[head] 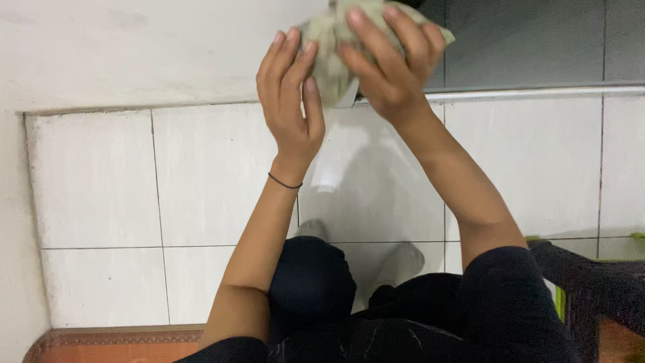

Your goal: The person sprays a cleaning solution onto a large mirror and wipes it with a cloth. They systematically clean the surface from top to bottom, moving around the mirror to reach different areas.

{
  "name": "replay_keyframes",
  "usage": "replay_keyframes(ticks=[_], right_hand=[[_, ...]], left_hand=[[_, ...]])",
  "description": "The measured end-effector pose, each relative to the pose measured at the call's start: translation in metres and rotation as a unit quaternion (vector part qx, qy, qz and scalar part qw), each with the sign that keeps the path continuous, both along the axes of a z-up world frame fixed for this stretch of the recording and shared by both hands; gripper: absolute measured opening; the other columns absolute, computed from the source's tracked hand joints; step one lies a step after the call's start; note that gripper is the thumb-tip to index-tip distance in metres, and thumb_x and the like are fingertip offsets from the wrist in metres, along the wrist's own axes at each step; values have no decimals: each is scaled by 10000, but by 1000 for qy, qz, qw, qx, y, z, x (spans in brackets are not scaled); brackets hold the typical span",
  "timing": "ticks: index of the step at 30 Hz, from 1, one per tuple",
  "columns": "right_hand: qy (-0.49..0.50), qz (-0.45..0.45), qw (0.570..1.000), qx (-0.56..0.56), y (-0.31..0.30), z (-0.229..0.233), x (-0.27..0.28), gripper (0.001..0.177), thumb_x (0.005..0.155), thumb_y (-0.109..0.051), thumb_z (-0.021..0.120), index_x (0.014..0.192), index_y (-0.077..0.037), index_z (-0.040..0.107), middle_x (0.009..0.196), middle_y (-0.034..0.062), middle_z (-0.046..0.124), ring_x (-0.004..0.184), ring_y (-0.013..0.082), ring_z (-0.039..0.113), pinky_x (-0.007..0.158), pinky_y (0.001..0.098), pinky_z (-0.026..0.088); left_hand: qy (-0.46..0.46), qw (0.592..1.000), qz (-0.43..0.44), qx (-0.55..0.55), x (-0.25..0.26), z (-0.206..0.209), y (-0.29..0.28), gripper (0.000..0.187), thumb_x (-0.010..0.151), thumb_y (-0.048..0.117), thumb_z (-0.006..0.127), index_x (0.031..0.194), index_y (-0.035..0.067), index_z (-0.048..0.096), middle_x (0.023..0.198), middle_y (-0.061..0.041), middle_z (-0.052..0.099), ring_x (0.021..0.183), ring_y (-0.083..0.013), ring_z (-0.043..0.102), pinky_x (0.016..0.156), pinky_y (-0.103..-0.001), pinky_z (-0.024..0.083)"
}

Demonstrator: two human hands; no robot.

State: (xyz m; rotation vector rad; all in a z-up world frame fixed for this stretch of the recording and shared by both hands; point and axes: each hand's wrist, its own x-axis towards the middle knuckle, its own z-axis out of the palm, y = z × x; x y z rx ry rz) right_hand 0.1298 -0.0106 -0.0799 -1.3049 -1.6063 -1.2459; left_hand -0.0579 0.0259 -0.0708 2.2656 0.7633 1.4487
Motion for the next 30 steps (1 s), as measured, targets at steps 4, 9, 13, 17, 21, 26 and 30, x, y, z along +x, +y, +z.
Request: replay_keyframes(ticks=[4, 9, 13, 17, 21, 26, 30], right_hand=[[42, -4, 998, -37, 9, -58, -6, 93, 991, -303, 836, 1031, -255, 766, 1378, -103, 630, 1303, 199, 468, 1034, 406, 364], [-9, 52, 972, -230, -11, -196, -1, 223, 973, -275, 761, 1184, -215, 796, 1462, -40, 607, 1239, 201, 493, 923, 371, 375], [-63, 33, 938, -338, -17, -282, 6, 178, 927, -234, 701, 1079, -196, 785, 1400, -66, 604, 1234, 173, 531, 891, 367, 422], [-92, 33, 911, -400, -16, -310, 11, 148, 900, -231, 678, 1004, -195, 778, 1360, -56, 620, 1227, 169, 554, 863, 366, 441], [-70, 50, 922, -378, -17, -284, 8, 105, 909, -218, 694, 973, -194, 774, 1354, -48, 614, 1231, 179, 558, 881, 372, 451], [-74, 61, 962, -257, -13, -190, 12, 65, 986, -231, 736, 1049, -232, 754, 1413, -76, 599, 1154, 163, 530, 821, 332, 391], [-102, 78, 974, -188, -2, -63, 24, 162, 1029, -347, 716, 1133, -240, 778, 1419, -82, 602, 1162, 174, 529, 849, 319, 386]], left_hand=[[39, 998, -18, -51, -2, -25, 7, 478, 981, -111, 475, 1371, 124, 621, 1533, -51, 554, 1452, -252, 487, 1235, -408, 387], [125, 985, 6, -118, -12, -56, 12, 469, 885, -99, 515, 1294, 81, 657, 1442, -91, 591, 1371, -287, 525, 1176, -450, 365], [151, 982, -21, -115, -10, -67, 14, 446, 895, -75, 539, 1302, 72, 650, 1447, -96, 570, 1358, -300, 503, 1157, -449, 366], [161, 975, -36, -148, -6, -72, 12, 439, 890, -74, 535, 1286, 72, 654, 1435, -100, 572, 1321, -289, 519, 1119, -438, 387], [157, 978, -25, -138, -3, -70, 9, 443, 877, -78, 539, 1280, 67, 654, 1432, -103, 573, 1314, -286, 521, 1113, -447, 382], [109, 989, -3, -97, -4, -49, 5, 423, 921, -61, 556, 1311, 79, 641, 1439, -86, 585, 1357, -279, 525, 1156, -432, 385], [89, 993, 13, -75, 6, -7, 6, 338, 994, 16, 616, 1320, 102, 639, 1421, -80, 598, 1333, -278, 536, 1152, -430, 391]])
